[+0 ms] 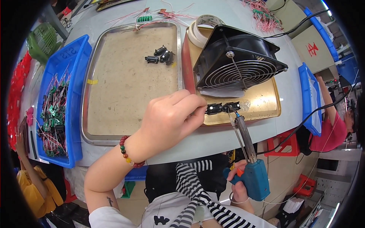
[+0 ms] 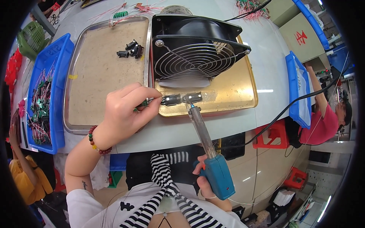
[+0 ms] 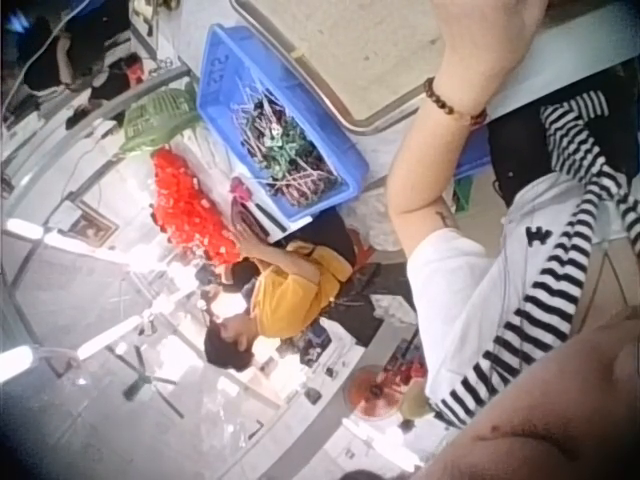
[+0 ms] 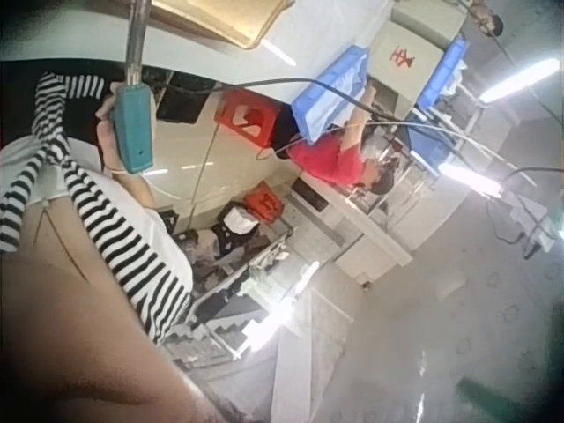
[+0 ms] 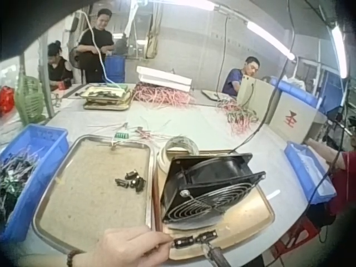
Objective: The person solders wires attached to circuit boards onto components using a soldering iron, then transfers small plastic parts from a bin onto a tray by hand.
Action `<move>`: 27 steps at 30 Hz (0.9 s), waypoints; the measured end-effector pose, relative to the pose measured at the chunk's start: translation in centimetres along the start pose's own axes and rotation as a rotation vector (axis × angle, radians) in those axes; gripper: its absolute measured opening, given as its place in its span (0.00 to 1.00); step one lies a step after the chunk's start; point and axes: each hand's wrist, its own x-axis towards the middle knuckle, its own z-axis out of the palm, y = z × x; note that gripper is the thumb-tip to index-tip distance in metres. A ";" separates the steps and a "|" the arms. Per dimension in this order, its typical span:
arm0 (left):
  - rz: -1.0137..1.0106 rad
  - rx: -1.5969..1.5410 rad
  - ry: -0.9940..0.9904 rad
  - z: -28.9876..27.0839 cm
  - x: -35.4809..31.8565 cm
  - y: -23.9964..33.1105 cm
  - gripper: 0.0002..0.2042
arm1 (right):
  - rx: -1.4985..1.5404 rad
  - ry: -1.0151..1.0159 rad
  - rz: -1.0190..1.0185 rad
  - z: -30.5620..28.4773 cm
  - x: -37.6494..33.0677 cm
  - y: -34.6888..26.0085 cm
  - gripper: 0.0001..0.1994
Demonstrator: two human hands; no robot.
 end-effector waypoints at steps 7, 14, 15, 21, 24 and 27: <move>-0.004 0.011 -0.012 -0.2 -0.1 -0.2 0.04 | -0.005 0.025 -0.014 0.5 0.2 0.1 0.31; 0.037 -0.025 0.006 0.0 -0.2 -0.5 0.05 | 0.042 0.130 -0.092 0.9 0.1 0.7 0.29; 0.019 -0.041 -0.010 -0.2 -0.1 -0.3 0.05 | 0.040 0.145 -0.096 1.0 0.1 0.7 0.29; -0.103 -0.179 -0.117 -1.0 0.1 0.3 0.05 | 0.069 0.195 -0.077 1.3 0.4 0.7 0.30; -0.108 -0.276 -0.171 -1.3 0.6 -0.1 0.04 | 0.062 0.189 -0.072 1.2 0.6 0.8 0.30; -0.044 -0.348 -0.296 -2.2 1.6 -0.4 0.05 | 0.061 0.190 -0.051 0.8 0.5 0.6 0.29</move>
